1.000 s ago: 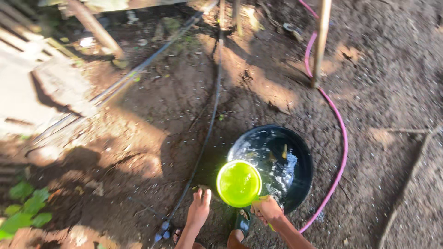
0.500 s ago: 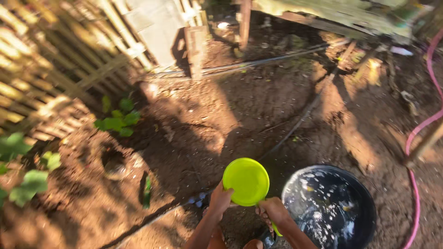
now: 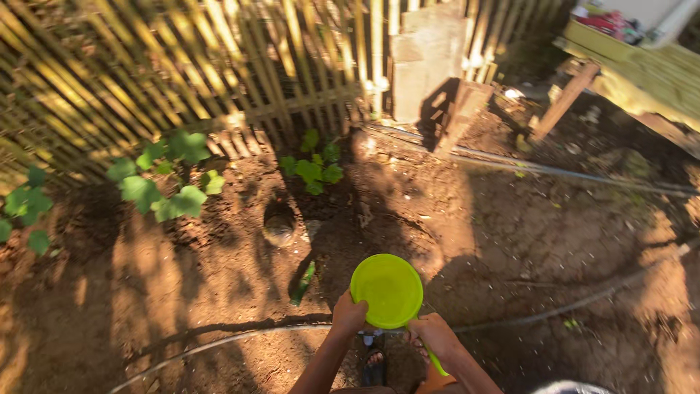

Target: The person scoops water from a tub using a dipper and waters plants along a fence by splashing and pouring water onto them.

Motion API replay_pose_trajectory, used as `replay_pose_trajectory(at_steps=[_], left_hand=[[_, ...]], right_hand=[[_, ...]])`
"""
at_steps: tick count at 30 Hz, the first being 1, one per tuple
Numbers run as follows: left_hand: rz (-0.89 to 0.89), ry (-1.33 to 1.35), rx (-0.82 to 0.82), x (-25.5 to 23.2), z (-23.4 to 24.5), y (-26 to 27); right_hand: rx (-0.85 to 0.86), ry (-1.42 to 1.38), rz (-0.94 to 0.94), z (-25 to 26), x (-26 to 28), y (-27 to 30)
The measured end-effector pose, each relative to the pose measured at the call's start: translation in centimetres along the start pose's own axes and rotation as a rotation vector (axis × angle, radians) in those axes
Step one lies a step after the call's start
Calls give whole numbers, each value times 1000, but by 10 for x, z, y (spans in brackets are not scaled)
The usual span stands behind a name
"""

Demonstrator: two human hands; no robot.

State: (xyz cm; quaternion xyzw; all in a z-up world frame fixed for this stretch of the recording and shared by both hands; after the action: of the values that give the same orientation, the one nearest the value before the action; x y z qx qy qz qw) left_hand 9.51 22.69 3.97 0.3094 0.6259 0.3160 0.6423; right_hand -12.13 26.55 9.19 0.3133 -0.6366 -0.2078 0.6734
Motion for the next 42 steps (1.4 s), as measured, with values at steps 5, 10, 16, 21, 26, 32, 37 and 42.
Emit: replay_pose_trajectory(at_steps=[5, 10, 16, 21, 26, 32, 37, 42], left_hand=[[104, 211, -1, -27, 61, 2], [98, 394, -66, -42, 111, -6], [86, 507, -174, -58, 170, -24], [112, 552, -259, -43, 222, -81], [-76, 822, -262, -54, 268, -94], [296, 811, -380, -109, 313, -86], [224, 641, -519, -83, 352, -134], [156, 804, -553, -91, 383, -152]], right_hand=[[144, 82, -1, -48, 53, -35], [258, 253, 24, -92, 98, -76], [422, 273, 77, -146, 137, -137], [488, 264, 82, -194, 155, -192], [499, 385, 19, -243, 183, -234], [556, 503, 12, -292, 215, -274], [638, 516, 40, -323, 235, -299], [658, 583, 43, -358, 245, -328]])
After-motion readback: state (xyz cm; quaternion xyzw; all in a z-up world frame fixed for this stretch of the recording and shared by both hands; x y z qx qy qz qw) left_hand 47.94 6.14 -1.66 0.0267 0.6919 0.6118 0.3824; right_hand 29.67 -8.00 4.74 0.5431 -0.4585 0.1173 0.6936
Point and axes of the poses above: each hand's wrist, its own y-axis away from the middle knuckle, its own z-axis out of the back of the hand, x = y × z, the point moved 1 cm from there along -y, towards the middle knuckle, and after that the axes turned 13 degrees about z, right-handed, at the moved point
